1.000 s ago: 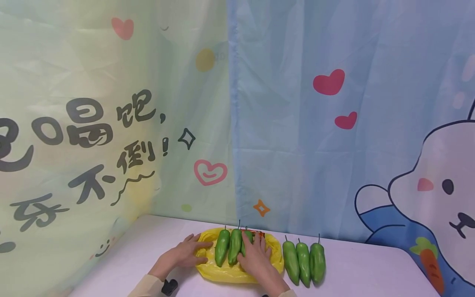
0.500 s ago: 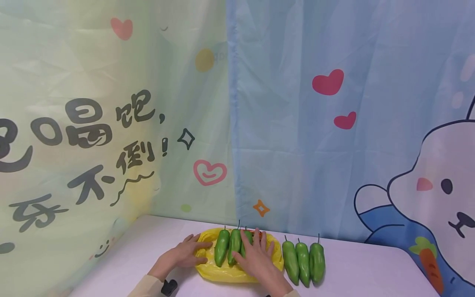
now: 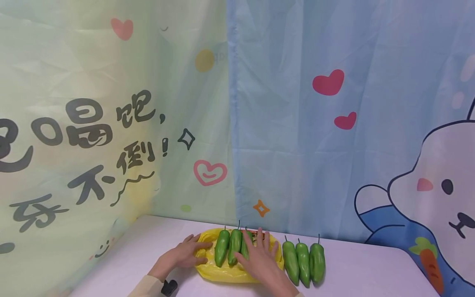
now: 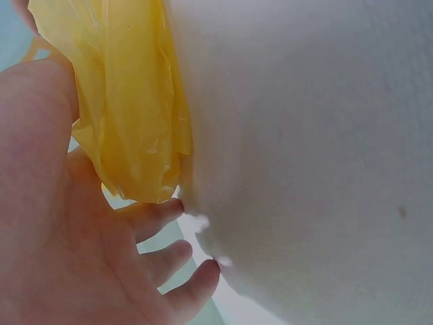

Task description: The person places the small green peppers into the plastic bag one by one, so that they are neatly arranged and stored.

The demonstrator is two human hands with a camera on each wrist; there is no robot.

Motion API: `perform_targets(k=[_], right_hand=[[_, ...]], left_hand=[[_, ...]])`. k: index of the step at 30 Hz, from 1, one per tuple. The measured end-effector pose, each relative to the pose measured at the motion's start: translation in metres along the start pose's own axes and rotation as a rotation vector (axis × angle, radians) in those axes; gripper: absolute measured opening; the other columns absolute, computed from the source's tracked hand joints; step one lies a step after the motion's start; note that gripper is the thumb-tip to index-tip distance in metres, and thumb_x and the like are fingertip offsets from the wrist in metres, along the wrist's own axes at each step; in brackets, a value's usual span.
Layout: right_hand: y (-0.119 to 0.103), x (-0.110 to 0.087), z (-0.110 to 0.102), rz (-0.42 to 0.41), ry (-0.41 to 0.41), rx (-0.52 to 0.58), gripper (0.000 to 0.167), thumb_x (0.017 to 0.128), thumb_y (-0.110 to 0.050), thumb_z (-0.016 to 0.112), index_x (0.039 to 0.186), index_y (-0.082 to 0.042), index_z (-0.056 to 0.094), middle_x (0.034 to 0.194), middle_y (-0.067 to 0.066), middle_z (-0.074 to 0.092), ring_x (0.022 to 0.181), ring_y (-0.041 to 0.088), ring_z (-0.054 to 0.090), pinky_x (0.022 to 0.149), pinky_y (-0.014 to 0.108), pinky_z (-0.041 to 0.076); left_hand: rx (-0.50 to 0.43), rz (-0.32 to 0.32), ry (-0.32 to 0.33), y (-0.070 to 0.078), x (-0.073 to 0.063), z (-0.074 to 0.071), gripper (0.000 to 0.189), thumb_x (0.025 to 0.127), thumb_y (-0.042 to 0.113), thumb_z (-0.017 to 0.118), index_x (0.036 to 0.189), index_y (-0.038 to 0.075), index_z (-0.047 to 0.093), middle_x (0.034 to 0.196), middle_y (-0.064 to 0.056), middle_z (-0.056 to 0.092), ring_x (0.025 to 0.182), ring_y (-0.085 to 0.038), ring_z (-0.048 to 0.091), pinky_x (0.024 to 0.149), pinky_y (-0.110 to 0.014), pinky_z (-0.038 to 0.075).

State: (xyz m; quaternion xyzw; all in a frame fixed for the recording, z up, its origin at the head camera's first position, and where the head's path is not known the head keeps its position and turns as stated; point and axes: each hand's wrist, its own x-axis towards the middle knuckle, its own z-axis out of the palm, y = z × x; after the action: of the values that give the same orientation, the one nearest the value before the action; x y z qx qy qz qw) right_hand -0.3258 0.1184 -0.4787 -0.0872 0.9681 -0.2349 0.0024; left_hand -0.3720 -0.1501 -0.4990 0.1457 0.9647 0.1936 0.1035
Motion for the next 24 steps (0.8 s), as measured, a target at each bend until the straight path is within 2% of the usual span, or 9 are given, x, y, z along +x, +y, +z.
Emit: perform_targets(k=[9,24], right_hand=[[0.013,0.001,-0.001,0.011,0.002,0.015,0.075,0.096,-0.056,0.057,0.158,-0.020,0.034,0.164,0.032,0.011,0.149,0.058,0.003,0.109,0.085,0.000],[0.021,-0.010,-0.014,0.032,0.005,0.042,0.079,0.095,-0.062,0.054,0.158,-0.020,0.031,0.164,0.032,0.004,0.149,0.057,-0.004,0.110,0.084,-0.004]], left_hand=[[0.011,0.000,0.000,0.001,0.000,0.001,0.051,0.089,0.042,0.068,0.138,0.028,0.062,0.160,-0.020,0.036,0.150,-0.049,0.024,0.115,-0.075,0.024],[0.008,0.009,-0.001,-0.001,0.001,0.001,0.052,0.089,0.042,0.068,0.138,0.027,0.062,0.160,-0.021,0.036,0.150,-0.049,0.024,0.116,-0.074,0.023]])
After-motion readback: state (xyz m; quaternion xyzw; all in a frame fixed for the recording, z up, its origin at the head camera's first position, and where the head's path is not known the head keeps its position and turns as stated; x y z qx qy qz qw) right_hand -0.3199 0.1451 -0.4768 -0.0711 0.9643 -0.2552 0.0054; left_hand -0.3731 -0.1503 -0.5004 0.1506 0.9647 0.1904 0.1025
